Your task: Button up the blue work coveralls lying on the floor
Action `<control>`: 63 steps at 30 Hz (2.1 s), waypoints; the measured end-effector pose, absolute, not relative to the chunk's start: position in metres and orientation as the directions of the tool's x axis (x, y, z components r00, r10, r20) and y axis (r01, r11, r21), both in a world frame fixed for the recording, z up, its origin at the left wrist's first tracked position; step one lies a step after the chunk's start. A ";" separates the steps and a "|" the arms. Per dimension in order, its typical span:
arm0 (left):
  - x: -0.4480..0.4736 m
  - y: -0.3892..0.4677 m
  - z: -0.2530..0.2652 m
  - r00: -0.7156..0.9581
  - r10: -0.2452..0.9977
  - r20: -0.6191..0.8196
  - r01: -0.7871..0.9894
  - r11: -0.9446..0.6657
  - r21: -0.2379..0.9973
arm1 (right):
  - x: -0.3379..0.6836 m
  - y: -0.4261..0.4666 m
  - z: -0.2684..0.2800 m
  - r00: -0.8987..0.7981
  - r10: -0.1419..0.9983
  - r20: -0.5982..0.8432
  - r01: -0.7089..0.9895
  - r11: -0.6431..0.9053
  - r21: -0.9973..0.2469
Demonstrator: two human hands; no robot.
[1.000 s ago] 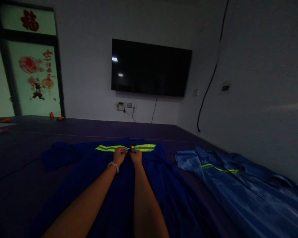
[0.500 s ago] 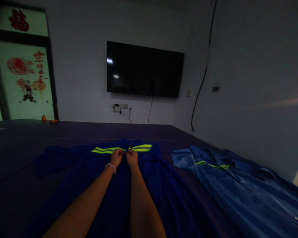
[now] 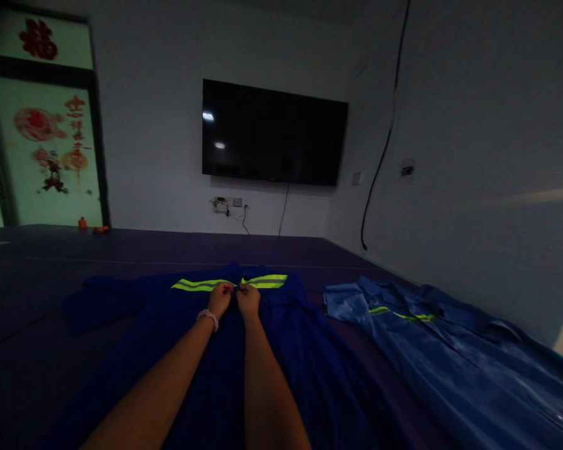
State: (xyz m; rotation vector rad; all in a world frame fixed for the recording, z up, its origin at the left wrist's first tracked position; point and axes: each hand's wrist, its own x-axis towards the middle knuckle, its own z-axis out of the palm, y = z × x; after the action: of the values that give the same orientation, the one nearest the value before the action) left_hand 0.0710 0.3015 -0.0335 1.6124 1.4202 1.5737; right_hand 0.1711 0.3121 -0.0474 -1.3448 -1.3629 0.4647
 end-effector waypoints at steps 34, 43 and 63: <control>0.072 0.300 -0.032 -0.189 0.879 0.437 0.344 -0.357 0.868 | 0.167 0.304 -0.039 0.223 0.852 0.475 0.583 0.274 -0.765; 0.073 0.300 -0.033 -0.186 0.872 0.453 0.331 -0.379 0.864 | 0.165 0.301 -0.040 0.236 0.854 0.464 0.602 0.247 -0.759; 0.073 0.297 -0.032 -0.213 0.868 0.448 0.382 -0.348 0.856 | 0.164 0.293 -0.034 0.227 0.862 0.454 0.630 0.226 -0.743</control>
State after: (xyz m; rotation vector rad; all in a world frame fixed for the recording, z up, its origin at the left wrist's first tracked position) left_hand 0.0732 0.2969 -0.0316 1.6380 1.4706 1.5853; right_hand 0.1639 0.2934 -0.0344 -1.4839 -1.4827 0.2867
